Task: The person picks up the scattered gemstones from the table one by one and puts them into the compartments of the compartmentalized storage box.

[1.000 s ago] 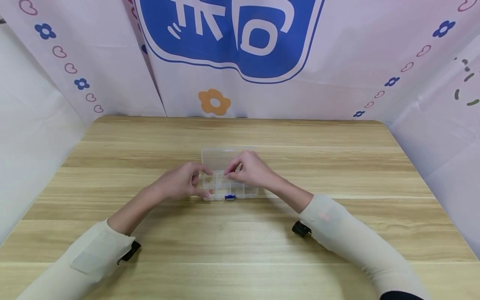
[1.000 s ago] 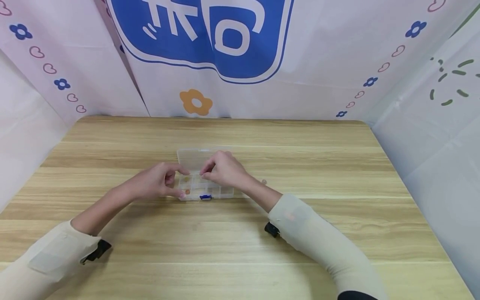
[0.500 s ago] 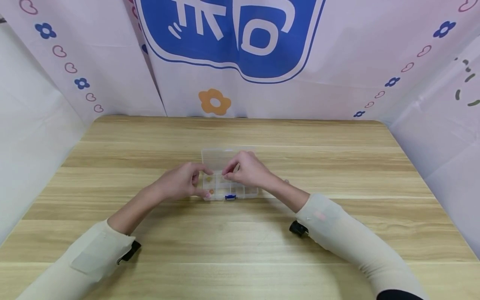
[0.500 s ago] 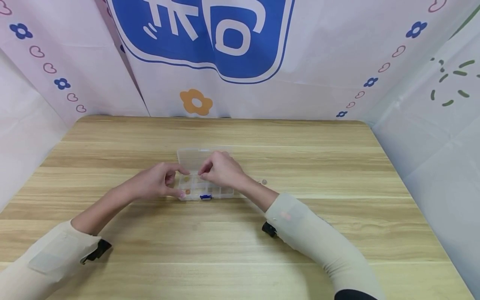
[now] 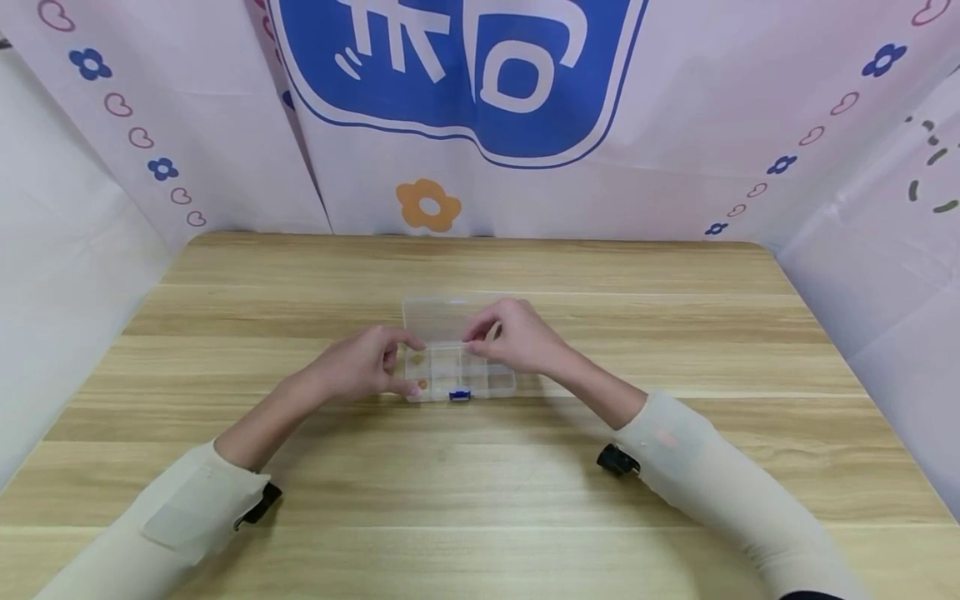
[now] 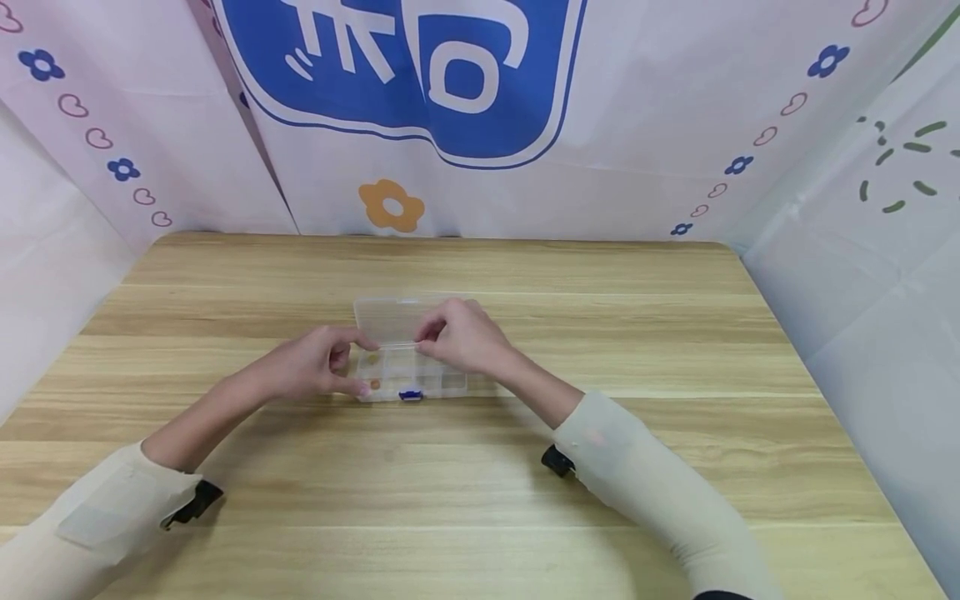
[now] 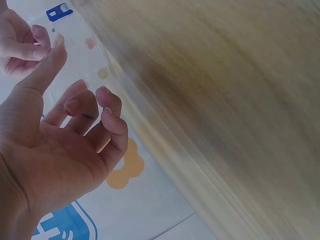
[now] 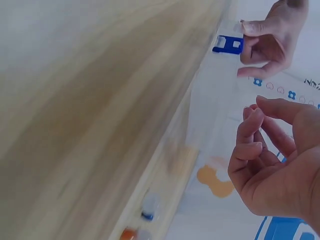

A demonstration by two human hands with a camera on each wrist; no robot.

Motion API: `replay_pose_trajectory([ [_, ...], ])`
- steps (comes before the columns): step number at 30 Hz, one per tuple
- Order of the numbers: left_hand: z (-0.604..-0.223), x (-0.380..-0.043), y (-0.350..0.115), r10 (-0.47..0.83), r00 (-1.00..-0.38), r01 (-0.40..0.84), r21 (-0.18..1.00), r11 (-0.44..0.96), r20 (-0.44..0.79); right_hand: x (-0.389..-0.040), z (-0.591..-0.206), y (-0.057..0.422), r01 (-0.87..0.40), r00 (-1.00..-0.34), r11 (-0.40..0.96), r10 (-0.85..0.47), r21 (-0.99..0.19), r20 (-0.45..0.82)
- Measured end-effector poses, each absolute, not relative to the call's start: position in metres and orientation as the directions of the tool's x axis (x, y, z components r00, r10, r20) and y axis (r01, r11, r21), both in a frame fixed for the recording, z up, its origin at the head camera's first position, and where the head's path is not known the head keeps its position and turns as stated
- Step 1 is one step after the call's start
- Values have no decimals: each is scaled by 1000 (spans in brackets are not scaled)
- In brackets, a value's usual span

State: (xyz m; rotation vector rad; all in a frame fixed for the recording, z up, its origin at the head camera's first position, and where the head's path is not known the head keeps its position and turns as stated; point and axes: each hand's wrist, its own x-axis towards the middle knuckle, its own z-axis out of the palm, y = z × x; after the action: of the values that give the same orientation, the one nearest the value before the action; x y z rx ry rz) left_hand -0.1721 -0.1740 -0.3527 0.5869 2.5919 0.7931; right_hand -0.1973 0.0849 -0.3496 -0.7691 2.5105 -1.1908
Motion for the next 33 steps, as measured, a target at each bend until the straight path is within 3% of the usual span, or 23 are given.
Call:
replay_pose_trajectory([
  [16, -352, -170, -175, 505, -841, 299, 610, 734, -195, -195, -351, 137, -341, -858, 541, -513, -769, 20],
  [33, -352, -169, -174, 491, -845, 280, 608, 743, -211, -202, -363, 178, -311, -869, 671, -487, -673, -84],
])
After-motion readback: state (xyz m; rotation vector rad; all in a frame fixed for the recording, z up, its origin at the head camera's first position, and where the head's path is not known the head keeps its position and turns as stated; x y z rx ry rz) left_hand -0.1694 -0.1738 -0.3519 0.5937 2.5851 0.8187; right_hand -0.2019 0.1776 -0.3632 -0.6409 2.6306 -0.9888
